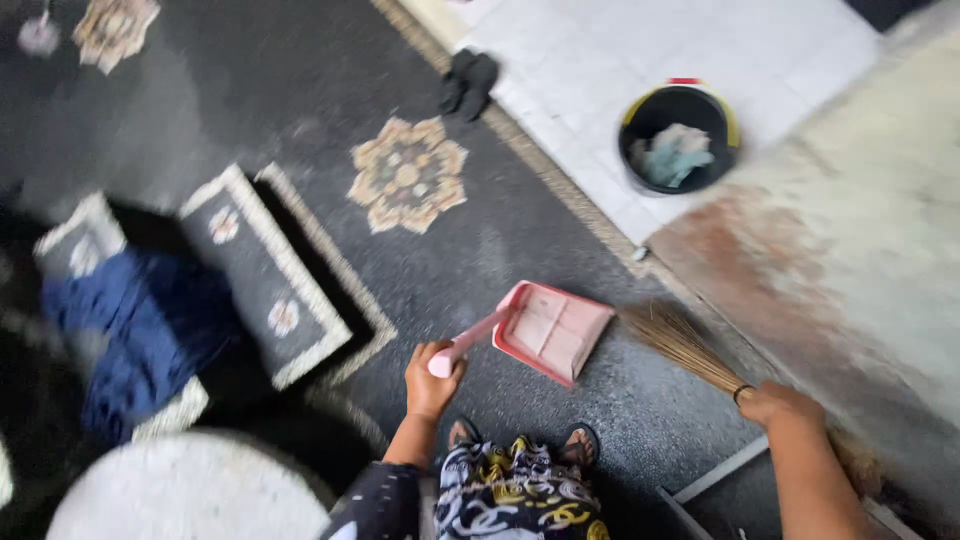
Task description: Sorting items from a plastic bag into different containers and moving between an outdoor utility area and an indoor kitchen.
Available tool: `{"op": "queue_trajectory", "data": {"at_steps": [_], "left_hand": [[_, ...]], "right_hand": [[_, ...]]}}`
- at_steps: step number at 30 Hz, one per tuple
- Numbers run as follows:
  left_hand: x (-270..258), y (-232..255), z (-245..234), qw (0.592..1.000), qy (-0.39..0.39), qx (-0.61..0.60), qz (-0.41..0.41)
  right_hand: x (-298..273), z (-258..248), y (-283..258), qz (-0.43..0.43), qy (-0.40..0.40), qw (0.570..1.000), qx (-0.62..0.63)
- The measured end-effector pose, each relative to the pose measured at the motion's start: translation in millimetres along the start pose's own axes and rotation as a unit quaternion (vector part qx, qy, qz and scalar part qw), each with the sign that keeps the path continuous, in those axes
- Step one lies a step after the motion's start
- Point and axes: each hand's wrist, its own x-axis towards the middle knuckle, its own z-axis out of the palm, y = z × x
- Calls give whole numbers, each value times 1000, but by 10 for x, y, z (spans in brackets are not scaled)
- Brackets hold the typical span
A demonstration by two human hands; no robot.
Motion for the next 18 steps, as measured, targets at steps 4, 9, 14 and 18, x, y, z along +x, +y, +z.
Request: {"op": "queue_trajectory", "data": {"at_steps": [4,9,14,18], "left_hand": [[-264,-807,-455,985,58,-11,-162],[-537,-1762,-920,887,252,14,-386],[-826,-2435,-1400,835,307,23,-456],[-934,-2855,-1639,844,319,32,-430]], "right_hand": [[305,394,-572,-44,-23,999,1],[137,826,-1778,-200,15,915,351],[-666,956,-3049,-159,-3,931,327],[-1299,1000,-3751,-182,-66,861,471]]}}
